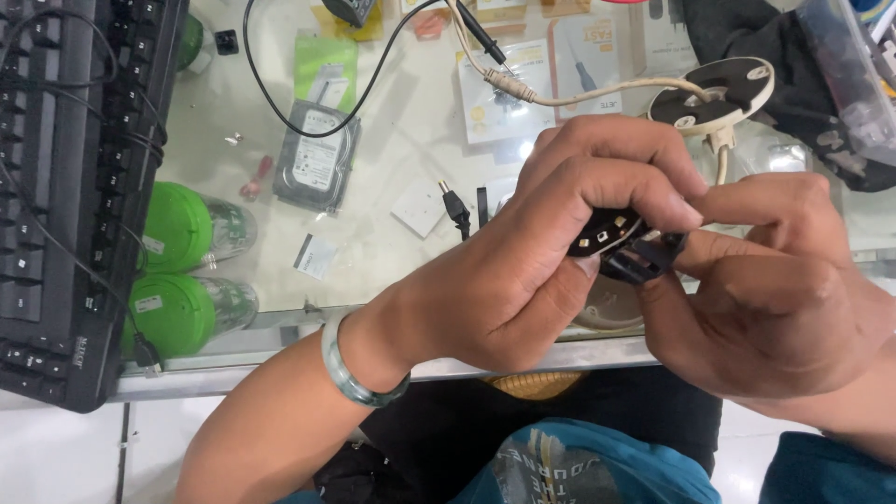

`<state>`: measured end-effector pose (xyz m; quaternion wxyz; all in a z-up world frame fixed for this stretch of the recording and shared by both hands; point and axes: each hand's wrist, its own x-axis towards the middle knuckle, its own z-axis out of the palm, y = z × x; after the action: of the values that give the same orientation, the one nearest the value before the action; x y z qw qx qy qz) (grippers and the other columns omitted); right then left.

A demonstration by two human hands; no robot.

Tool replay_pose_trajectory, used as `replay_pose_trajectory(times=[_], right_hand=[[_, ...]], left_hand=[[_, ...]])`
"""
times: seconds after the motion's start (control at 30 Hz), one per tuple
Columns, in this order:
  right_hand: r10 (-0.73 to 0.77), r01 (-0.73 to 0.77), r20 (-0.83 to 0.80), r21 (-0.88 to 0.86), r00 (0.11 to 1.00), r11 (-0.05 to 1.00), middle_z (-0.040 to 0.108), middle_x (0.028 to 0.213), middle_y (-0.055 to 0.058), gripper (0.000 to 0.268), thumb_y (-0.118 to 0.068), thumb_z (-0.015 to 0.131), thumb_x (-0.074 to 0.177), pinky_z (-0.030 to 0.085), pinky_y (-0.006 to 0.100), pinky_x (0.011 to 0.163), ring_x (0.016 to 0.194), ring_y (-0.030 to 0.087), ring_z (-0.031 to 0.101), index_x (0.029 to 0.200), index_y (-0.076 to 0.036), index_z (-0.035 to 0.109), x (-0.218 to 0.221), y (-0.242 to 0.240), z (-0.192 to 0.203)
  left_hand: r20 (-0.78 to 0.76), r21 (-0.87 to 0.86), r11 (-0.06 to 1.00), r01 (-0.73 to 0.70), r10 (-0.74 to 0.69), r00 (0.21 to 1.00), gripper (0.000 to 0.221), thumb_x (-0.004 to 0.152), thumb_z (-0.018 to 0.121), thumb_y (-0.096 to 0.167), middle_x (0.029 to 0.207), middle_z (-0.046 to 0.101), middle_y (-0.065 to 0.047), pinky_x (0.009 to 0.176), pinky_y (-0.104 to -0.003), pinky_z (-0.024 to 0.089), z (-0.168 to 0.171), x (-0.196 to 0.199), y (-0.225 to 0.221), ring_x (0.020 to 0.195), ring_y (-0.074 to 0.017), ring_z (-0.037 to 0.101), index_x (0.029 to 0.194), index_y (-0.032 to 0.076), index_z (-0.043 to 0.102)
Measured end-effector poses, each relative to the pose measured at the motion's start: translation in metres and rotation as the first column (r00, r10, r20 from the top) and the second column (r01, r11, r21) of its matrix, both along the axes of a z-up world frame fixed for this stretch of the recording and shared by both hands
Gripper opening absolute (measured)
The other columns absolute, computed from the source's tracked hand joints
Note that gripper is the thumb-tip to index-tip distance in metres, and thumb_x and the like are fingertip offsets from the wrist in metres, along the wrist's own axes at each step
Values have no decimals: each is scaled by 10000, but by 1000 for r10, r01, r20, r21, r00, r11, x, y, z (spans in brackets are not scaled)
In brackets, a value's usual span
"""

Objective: Reassembling a CCTV camera lens module by connecting internal wiring and fitting components into the housing.

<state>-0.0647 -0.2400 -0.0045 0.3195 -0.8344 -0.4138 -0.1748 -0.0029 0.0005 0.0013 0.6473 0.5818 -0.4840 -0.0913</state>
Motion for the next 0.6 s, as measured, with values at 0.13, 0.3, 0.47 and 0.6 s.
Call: replay_pose_trajectory(times=[0.13,0.3,0.47,0.6], right_hand=[[-189,188,27,21,982,982,502,865,163,415,73,731,846,318,380,638,1047,387,594,921,-74,351,-11,-15,-18],[-202,203,23,-157,979,966,553,669,-106,416,56,649,933,377,451,775,1068,459,597,1170,36,308,-18,-11,-5],[-314,315,20,-60,949,947,609,1111,301,338,49,805,947,389,464,770,930,392,619,1015,-48,488,-20,2,3],[-282,283,17,-55,959,958,643,1138,304,319,130,761,913,369,402,673,971,379,605,869,-33,490,-18,8,13]], left_hand=[[-12,-10,1000,-10,10,1000,285,1190,256,207,1493,475,-68,1435,-465,395,-1,1,-1,1493,-245,508,1413,175,431],[-20,-6,1000,0,0,1000,286,1187,262,184,1501,470,-69,1444,-466,406,0,0,-1,1504,-246,503,1423,180,424],[-55,0,1000,3,-3,998,290,1164,292,129,1487,470,-54,1445,-455,381,0,1,1,1499,-235,497,1414,204,419],[-86,-18,999,39,-40,995,295,1151,308,84,1495,449,-62,1425,-451,423,3,1,2,1491,-243,482,1406,178,423]])
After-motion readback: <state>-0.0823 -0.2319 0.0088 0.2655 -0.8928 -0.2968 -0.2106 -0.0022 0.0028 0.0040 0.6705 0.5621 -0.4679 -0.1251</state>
